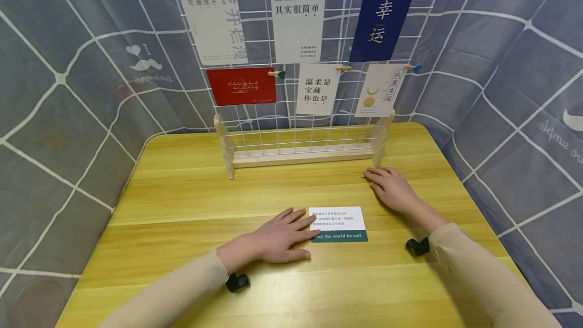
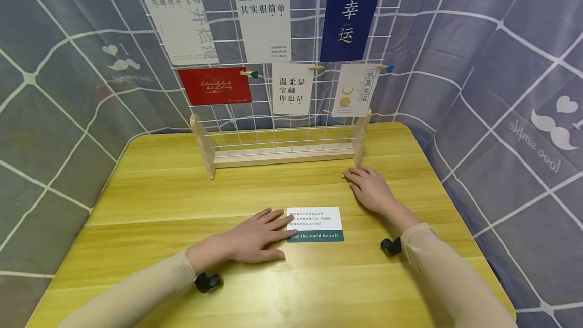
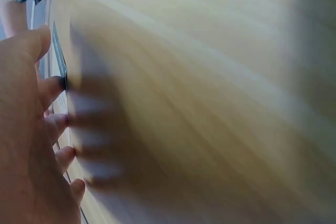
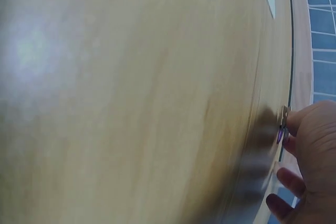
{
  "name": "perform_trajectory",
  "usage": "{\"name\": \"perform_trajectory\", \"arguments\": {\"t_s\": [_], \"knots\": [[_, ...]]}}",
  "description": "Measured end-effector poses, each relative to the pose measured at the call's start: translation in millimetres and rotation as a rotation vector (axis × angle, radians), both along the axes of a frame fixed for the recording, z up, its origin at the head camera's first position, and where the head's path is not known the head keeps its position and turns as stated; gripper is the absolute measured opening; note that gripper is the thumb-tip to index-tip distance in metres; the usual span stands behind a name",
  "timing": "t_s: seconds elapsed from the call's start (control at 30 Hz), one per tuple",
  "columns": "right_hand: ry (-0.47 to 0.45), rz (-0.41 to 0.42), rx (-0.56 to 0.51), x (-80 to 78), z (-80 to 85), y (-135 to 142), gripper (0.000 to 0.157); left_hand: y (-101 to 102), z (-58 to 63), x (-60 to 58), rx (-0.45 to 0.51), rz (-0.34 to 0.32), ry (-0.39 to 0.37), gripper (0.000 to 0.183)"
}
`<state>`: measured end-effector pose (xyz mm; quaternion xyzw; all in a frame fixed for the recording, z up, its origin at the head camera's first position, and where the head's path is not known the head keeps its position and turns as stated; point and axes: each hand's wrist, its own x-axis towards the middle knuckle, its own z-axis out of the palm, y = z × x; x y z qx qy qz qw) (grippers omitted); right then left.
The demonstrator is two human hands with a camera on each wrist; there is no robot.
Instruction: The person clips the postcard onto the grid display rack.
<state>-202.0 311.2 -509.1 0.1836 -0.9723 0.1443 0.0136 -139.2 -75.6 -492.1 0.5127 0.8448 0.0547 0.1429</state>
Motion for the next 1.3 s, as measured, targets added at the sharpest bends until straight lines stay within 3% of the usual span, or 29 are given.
{"name": "perform_trajectory", "arguments": {"t_s": [0.4,0.9,1.17,1.3], "knots": [[-0.015,-0.021,-0.029,7.9,0.6,5,0.039,-45,7.3,-4.0,0.057,0.127,-0.080,0.060],[0.070,0.062,-0.020,19.2,3.2,10,0.035,-105,6.1,-11.3,0.147,0.266,-0.087,0.052],[0.056,0.036,-0.072,22.4,1.9,11,0.034,-114,7.2,-13.0,0.195,0.267,-0.082,0.052],[0.051,0.003,-0.120,22.1,2.4,11,0.034,-110,7.6,-13.9,0.227,0.327,-0.109,0.059]]}}
